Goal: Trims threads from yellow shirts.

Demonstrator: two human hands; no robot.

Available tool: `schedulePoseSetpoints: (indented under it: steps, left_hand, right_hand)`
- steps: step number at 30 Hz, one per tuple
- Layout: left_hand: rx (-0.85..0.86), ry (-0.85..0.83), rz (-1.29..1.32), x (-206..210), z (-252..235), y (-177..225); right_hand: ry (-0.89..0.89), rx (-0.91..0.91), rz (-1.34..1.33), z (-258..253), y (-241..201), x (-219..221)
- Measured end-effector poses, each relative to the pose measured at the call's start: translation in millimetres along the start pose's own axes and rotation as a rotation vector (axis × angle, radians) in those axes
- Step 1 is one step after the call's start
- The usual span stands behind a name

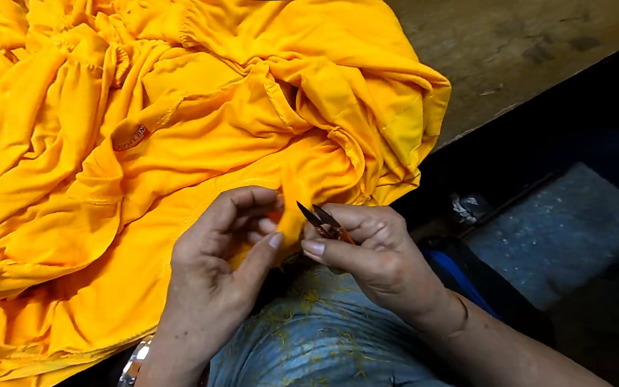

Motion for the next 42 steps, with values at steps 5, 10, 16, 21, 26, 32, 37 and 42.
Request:
schedulePoseSetpoints:
  steps: [5,10,16,21,26,32,37,42]
  left_hand:
    - [-0.022,0.013,0.03,16,-11,0]
    - [-0.025,-0.027,0.015,23,-16,3]
    - [0.017,-0.033,0.048,21,-9,2]
    - [-0.011,-0.027,0.012,19,-4,4]
    - [-0.127,0.02,0.089,23,-1,3]
    - [-0.167,0.073,0.11,26,5,3]
    - [-0.139,0.065,0.11,30,8,5]
    - [-0.166,0.092,0.16,30,8,2]
  right_hand:
    - [0.052,-0.04,0.015,10,4,-2]
    - [0.155,-0.041,0.072,17,6,-18]
    - [0.197,-0.039,0.265,21,4,-21]
    - [0.214,-0.166,0.365,19,-3,-15]
    - [0.129,-0.412,0.523,27,-8,-14]
    - [0.201,-0.247,0.404,29,-3,-20]
    - [0.227,-0.198,0.433,23,-4,-19]
    - [0.206,-0.318,0.548,29,-4,-15]
Point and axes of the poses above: each hand's wrist, its own z-axis away from the middle knuckle, its own x-axis out of the palm, y = z × x, the point moved 3 cm from there along -z, towards the middle knuckle, and after that the axes turned 6 degrees about x, right-handed, at the moved point
